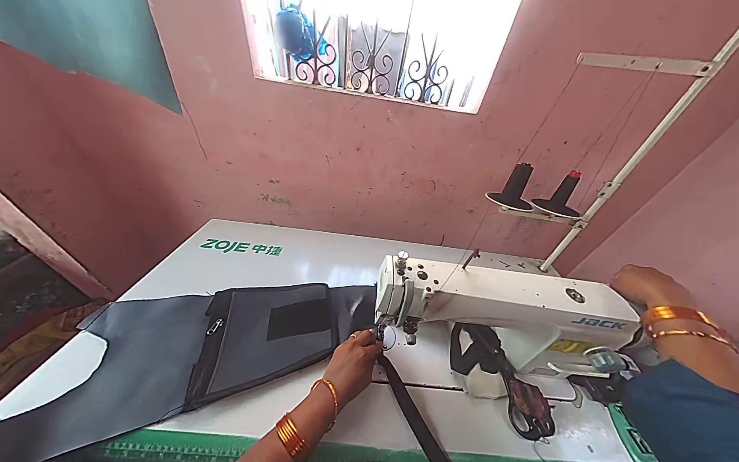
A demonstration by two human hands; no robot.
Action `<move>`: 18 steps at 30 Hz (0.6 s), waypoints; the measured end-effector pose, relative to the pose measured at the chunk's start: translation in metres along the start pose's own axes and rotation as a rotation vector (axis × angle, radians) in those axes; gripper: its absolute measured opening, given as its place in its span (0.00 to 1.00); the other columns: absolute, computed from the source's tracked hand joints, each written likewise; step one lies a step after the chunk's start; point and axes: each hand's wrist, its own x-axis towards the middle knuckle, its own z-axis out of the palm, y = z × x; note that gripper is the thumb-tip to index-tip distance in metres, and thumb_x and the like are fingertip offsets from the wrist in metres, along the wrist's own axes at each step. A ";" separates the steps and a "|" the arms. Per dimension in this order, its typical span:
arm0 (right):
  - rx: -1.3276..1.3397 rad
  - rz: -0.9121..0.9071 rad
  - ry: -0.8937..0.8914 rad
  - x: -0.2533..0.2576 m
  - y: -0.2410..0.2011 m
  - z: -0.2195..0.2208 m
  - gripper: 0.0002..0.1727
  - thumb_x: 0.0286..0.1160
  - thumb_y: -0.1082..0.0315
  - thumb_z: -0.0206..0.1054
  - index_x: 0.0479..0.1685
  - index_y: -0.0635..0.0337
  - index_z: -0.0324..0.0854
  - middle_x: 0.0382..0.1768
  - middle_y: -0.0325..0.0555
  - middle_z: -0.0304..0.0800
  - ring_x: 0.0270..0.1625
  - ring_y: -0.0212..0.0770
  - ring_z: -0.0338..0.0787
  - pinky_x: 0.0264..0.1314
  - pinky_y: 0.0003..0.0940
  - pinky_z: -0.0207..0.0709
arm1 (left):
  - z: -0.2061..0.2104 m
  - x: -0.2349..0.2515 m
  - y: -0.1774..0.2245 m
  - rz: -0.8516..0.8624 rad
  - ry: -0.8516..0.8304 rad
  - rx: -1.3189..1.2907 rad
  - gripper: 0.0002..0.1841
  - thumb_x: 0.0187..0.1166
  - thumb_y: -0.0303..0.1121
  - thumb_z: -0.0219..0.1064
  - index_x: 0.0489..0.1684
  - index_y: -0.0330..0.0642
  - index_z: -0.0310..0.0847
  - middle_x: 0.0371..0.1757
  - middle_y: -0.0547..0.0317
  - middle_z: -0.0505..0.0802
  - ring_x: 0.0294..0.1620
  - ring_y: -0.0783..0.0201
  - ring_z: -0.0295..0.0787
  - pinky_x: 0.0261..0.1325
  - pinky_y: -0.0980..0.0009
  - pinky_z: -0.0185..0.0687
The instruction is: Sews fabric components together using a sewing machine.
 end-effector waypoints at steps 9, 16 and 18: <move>0.108 0.006 0.128 -0.015 0.010 0.005 0.19 0.83 0.63 0.65 0.50 0.76 0.85 0.58 0.80 0.85 0.67 0.77 0.83 0.63 0.75 0.71 | 0.000 0.003 -0.001 -0.020 -0.019 0.018 0.14 0.78 0.22 0.60 0.48 0.37 0.95 0.56 0.45 0.95 0.64 0.48 0.91 0.67 0.53 0.85; 0.847 -0.015 0.809 -0.121 0.050 0.109 0.28 0.93 0.61 0.49 0.76 0.80 0.71 0.73 0.81 0.75 0.78 0.70 0.76 0.85 0.55 0.62 | -0.028 0.004 0.005 -0.054 -0.092 -0.176 0.15 0.81 0.21 0.57 0.53 0.32 0.92 0.63 0.40 0.92 0.69 0.49 0.88 0.75 0.56 0.80; 0.887 -0.128 0.845 -0.162 0.027 0.135 0.26 0.91 0.65 0.52 0.72 0.84 0.72 0.68 0.82 0.79 0.70 0.67 0.83 0.78 0.51 0.73 | -0.061 -0.015 -0.010 -0.046 0.171 -0.156 0.13 0.79 0.23 0.62 0.51 0.37 0.94 0.57 0.48 0.96 0.61 0.55 0.94 0.68 0.58 0.87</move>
